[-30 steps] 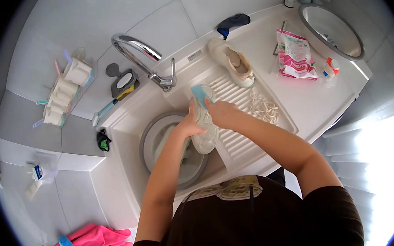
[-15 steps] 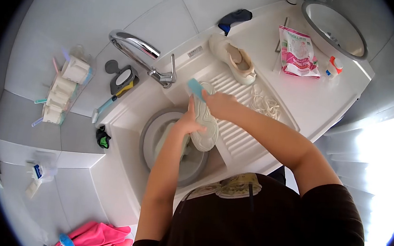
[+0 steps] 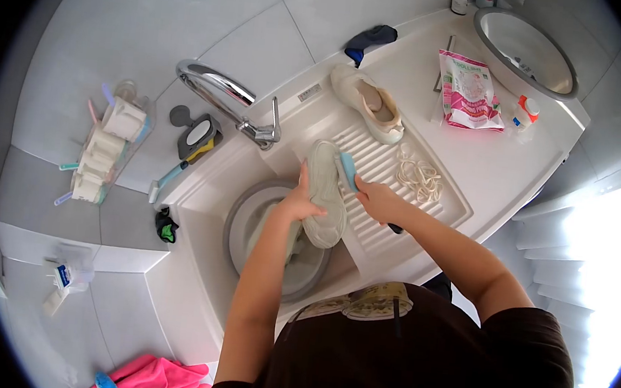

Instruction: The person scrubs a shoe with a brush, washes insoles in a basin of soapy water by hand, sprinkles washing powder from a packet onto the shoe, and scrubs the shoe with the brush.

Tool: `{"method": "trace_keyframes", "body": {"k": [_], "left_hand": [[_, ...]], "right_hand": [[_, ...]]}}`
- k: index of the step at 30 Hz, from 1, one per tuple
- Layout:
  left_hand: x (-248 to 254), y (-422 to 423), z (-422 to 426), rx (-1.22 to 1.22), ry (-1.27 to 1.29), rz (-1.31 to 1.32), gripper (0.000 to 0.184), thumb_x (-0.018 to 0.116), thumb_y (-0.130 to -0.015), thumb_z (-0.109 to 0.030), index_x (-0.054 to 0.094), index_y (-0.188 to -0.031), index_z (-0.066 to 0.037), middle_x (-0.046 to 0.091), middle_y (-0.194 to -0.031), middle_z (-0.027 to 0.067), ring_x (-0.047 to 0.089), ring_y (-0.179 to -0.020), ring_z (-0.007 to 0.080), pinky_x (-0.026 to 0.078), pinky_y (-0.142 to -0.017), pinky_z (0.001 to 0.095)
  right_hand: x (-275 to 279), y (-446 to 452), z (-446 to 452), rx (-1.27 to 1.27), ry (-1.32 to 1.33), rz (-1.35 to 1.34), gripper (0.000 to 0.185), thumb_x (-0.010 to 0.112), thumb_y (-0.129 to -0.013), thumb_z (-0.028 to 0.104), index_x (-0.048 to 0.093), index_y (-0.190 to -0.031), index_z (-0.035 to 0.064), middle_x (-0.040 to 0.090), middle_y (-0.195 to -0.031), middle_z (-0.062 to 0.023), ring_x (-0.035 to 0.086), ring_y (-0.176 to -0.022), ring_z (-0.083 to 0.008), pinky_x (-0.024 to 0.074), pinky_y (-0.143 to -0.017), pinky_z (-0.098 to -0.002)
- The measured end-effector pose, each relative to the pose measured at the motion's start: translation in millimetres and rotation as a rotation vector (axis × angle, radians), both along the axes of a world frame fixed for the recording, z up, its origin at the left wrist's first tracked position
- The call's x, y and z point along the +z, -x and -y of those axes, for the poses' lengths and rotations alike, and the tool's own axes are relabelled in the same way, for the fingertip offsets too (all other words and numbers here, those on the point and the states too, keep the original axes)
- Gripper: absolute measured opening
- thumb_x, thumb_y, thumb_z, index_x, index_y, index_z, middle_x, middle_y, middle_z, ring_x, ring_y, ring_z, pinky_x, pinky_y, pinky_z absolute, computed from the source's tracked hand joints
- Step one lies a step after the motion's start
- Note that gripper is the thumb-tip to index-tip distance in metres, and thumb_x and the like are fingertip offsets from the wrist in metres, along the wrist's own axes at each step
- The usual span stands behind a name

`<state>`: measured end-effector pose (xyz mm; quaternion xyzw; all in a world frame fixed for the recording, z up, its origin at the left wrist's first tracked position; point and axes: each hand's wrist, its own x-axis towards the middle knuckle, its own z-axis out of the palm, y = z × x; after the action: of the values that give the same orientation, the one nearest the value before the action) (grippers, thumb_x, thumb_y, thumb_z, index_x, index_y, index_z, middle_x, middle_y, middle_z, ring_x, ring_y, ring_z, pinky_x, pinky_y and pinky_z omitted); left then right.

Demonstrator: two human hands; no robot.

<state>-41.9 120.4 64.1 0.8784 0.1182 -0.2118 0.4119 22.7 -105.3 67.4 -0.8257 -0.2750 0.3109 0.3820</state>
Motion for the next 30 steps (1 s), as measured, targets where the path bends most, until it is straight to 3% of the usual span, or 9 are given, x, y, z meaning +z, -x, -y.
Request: {"method": "trace_keyframes", "body": {"k": [4,6,13,18,19,24,26,29,30], "left_hand": [[19.4,1.2,12.3,0.010,-0.014,-0.085,0.132,0.080,-0.063,-0.006,-0.026,-0.142,-0.018,0.009,-0.152,0.0211,0.031,-0.133,0.0344,0.052,-0.083,0.0430],[28.9,-0.4,17.3,0.023,-0.008,-0.125,0.132,0.079,-0.063,-0.006,-0.026,-0.141,-0.019,0.010,-0.152,0.0206,0.033,-0.132,0.0351,0.054,-0.078,0.0438],[28.7,2.0,12.5,0.047,0.036,-0.158,0.132,0.080,-0.065,-0.007,-0.027,-0.141,-0.021,0.006,-0.153,0.0181,0.033,-0.131,0.0355,0.055,-0.074,0.0455],[13.4,1.1,5.3,0.010,0.023,-0.092,0.133,0.080,-0.064,-0.006,-0.027,-0.141,-0.023,0.005,-0.153,0.0170,0.033,-0.131,0.0351,0.055,-0.073,0.0476],[18.4,1.4,6.3,0.021,0.046,-0.103,0.133,0.080,-0.064,-0.006,-0.027,-0.141,-0.024,0.006,-0.153,0.0167,0.034,-0.131,0.0351,0.055,-0.073,0.0477],[25.1,-0.3,9.1,0.056,0.016,-0.176,0.134,0.081,-0.063,-0.009,-0.027,-0.141,-0.024,0.014,-0.152,0.0176,0.040,-0.126,0.0340,0.054,-0.068,0.0438],[17.8,1.9,7.2,0.055,0.009,-0.141,0.134,0.081,-0.063,-0.011,-0.028,-0.141,-0.024,0.020,-0.150,0.0196,0.043,-0.123,0.0323,0.052,-0.064,0.0412],[11.5,1.8,3.7,0.080,-0.009,-0.133,0.134,0.081,-0.063,-0.011,-0.028,-0.141,-0.024,0.019,-0.150,0.0195,0.042,-0.124,0.0332,0.051,-0.066,0.0429],[10.8,0.4,3.2,0.062,0.014,-0.122,0.134,0.081,-0.062,-0.009,-0.027,-0.141,-0.022,0.014,-0.152,0.0194,0.038,-0.128,0.0340,0.051,-0.076,0.0429]], "right_hand": [[-0.3,-40.7,-39.6,-0.056,-0.038,0.058,0.040,0.042,-0.094,0.017,0.038,-0.130,0.0014,0.059,-0.075,-0.0205,0.057,-0.045,-0.0294,0.0475,-0.041,-0.0395],[1.4,-65.8,-52.5,-0.082,-0.062,0.043,0.028,0.042,-0.091,0.016,0.045,-0.111,-0.0033,0.060,-0.079,-0.0199,0.060,-0.051,-0.0314,0.0497,-0.045,-0.0402],[-21.0,-2.2,2.4,-0.048,-0.091,-0.146,0.052,0.041,-0.094,0.020,0.026,-0.143,0.0066,0.057,-0.072,-0.0152,0.055,-0.044,-0.0239,0.0474,-0.042,-0.0358],[-21.1,-13.3,-6.3,-0.037,-0.095,-0.142,0.052,0.040,-0.095,0.022,0.027,-0.142,0.0066,0.052,-0.064,-0.0121,0.052,-0.040,-0.0212,0.0459,-0.040,-0.0341],[-6.0,-28.6,-12.0,-0.005,-0.021,-0.084,0.037,0.041,-0.094,0.019,0.040,-0.120,-0.0058,0.057,-0.080,-0.0191,0.059,-0.048,-0.0276,0.0506,-0.045,-0.0369],[-6.8,-73.1,-42.8,0.003,-0.025,-0.067,0.037,0.043,-0.093,0.020,0.040,-0.120,-0.0049,0.058,-0.079,-0.0196,0.057,-0.046,-0.0290,0.0472,-0.042,-0.0379],[0.4,-60.0,-39.2,-0.038,-0.009,0.063,0.038,0.044,-0.093,0.021,0.040,-0.123,-0.0025,0.061,-0.082,-0.0189,0.061,-0.057,-0.0318,0.0486,-0.049,-0.0425],[1.3,-4.8,-17.9,0.051,0.173,0.269,0.049,0.042,-0.093,0.023,0.031,-0.136,0.0038,0.064,-0.092,-0.0179,0.061,-0.088,-0.0366,0.0474,-0.071,-0.0518],[-6.4,11.8,-7.0,0.071,0.135,0.298,0.053,0.042,-0.093,0.023,0.026,-0.140,0.0054,0.063,-0.091,-0.0179,0.062,-0.086,-0.0359,0.0484,-0.071,-0.0506]]}}
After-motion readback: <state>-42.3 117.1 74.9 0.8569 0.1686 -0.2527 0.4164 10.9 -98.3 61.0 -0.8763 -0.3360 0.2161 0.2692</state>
